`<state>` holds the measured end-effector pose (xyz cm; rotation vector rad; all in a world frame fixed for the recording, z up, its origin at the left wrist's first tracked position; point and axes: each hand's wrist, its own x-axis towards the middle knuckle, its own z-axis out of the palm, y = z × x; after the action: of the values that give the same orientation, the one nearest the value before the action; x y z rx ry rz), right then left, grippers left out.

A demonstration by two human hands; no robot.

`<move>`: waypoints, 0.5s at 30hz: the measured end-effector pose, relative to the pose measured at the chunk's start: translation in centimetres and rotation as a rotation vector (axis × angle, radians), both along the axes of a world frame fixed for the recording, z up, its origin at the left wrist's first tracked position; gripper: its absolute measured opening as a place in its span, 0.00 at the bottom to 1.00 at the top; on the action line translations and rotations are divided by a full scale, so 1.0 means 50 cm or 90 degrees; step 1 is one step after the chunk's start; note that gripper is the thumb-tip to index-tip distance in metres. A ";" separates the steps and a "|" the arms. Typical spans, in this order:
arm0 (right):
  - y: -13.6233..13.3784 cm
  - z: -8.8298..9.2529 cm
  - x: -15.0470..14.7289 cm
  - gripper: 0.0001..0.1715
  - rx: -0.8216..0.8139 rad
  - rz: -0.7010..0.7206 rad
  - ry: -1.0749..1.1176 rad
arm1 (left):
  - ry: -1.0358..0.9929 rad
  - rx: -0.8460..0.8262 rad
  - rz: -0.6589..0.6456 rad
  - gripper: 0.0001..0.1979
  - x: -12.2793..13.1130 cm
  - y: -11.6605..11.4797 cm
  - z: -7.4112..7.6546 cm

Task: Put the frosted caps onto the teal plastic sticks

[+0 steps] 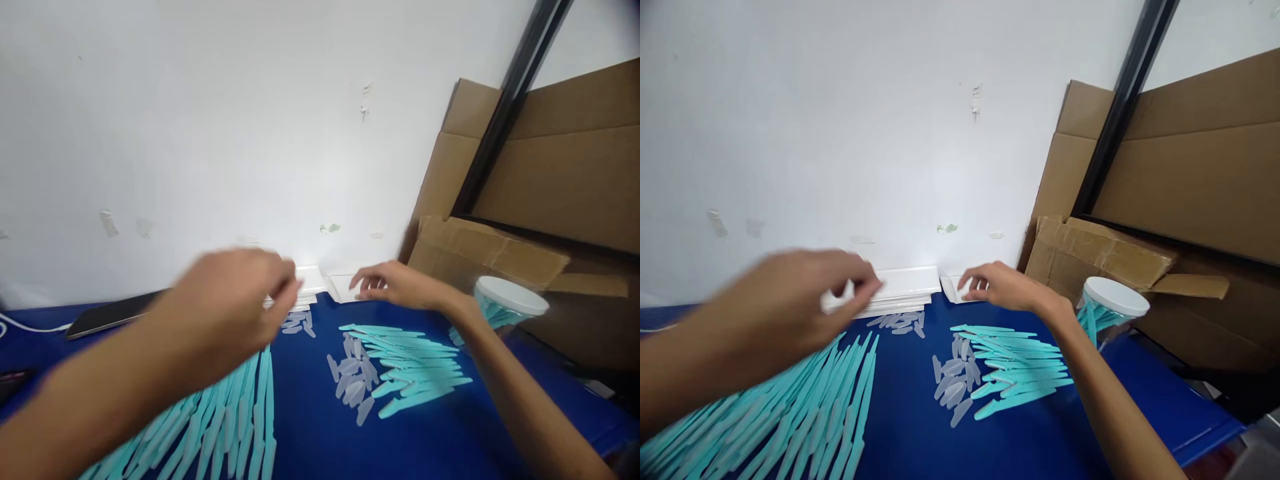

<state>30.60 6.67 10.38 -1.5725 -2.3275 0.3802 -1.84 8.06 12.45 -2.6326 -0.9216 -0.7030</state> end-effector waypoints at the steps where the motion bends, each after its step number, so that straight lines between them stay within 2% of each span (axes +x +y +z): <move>1: 0.019 -0.037 0.025 0.18 -0.082 -0.003 0.035 | 0.062 -0.018 -0.010 0.14 0.023 0.001 -0.027; 2: 0.035 -0.070 0.051 0.22 -0.150 -0.002 0.071 | 0.137 -0.047 -0.027 0.11 0.043 0.005 -0.057; 4: 0.055 -0.123 0.093 0.27 -0.212 0.013 0.091 | 0.231 -0.085 0.004 0.09 0.069 0.023 -0.115; 7: 0.063 -0.161 0.127 0.33 -0.298 0.031 0.108 | 0.254 -0.162 0.016 0.09 0.076 0.057 -0.175; 10: 0.062 -0.170 0.134 0.35 -0.337 0.028 0.118 | 0.268 -0.173 0.019 0.08 0.076 0.082 -0.201; 15: 0.070 -0.183 0.135 0.33 -0.341 0.032 0.136 | 0.290 -0.167 0.020 0.06 0.089 0.089 -0.216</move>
<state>37.33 10.16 1.21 -1.5867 -2.2086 1.2032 2.61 12.48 1.64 -2.8102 -0.9606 0.0410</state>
